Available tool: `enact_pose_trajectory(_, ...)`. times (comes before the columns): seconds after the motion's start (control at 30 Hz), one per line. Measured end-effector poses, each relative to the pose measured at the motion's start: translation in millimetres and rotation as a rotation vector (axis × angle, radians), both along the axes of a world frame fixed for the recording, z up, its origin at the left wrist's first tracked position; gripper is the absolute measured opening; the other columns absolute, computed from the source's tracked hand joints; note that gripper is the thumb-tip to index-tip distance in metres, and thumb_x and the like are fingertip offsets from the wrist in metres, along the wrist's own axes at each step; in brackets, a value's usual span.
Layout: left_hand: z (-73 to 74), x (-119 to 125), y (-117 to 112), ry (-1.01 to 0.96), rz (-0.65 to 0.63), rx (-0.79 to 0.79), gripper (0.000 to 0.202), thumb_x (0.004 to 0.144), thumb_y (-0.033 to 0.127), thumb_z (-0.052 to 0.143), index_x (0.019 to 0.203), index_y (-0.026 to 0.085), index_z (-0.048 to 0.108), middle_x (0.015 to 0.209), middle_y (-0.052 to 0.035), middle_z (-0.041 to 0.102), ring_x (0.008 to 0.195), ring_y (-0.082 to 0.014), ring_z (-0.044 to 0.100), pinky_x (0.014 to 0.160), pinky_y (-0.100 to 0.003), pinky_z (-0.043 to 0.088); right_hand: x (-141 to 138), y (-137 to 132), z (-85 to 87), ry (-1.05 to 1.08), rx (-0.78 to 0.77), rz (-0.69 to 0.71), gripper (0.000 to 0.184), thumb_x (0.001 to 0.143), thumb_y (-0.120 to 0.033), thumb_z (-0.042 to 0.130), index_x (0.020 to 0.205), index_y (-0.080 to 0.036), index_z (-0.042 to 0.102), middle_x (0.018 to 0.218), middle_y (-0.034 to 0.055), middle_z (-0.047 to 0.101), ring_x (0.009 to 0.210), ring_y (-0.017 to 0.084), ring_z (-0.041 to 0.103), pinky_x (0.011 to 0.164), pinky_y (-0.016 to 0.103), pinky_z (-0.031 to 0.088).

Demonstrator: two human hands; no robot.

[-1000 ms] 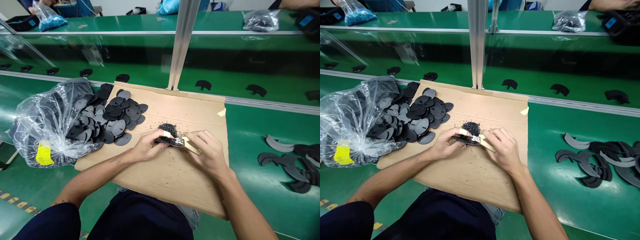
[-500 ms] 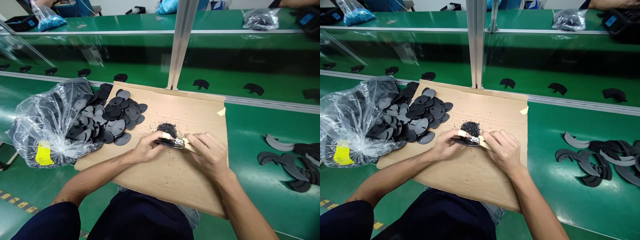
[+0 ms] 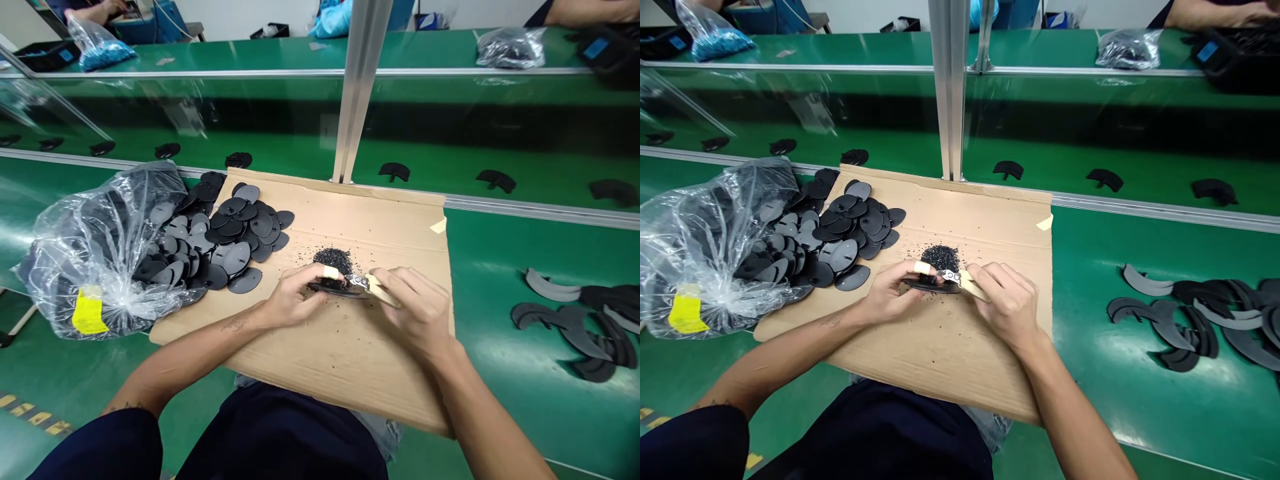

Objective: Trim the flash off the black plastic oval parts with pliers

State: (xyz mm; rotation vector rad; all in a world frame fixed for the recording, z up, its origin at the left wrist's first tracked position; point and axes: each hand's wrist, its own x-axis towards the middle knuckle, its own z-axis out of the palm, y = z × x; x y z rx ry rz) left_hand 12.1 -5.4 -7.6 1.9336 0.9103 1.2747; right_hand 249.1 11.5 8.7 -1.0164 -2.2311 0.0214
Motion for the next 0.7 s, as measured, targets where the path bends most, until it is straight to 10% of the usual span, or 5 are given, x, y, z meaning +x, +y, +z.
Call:
enact_pose_trajectory(0.4,4.9,0.9,4.5,0.082,0.039,0.102,0.017,0.092,0.024,0.070,0.107,0.017,0.071,0.091,-0.0070,0.074,0.083,-0.0158,0.068,0.075,-0.028,0.055,-8.0,1.9,9.3,0.414,-0.464,0.188,0.016,0.090,-0.020,0.065,0.106,-0.021,0.066,0.098,0.0064,0.073,0.085,0.019,0.068,0.070,0.031,0.054)
enact_pose_trajectory(0.7,2.5,1.3,5.0,0.128,0.061,0.164,0.019,0.095,0.029,0.068,0.111,0.018,0.071,0.089,-0.0064,0.074,0.078,-0.0150,0.065,0.072,-0.030,0.051,-16.3,-6.8,2.0,0.258,-0.081,0.249,0.014,0.093,-0.014,0.060,0.105,-0.021,0.060,0.087,0.0059,0.070,0.073,0.017,0.060,0.067,0.032,0.046)
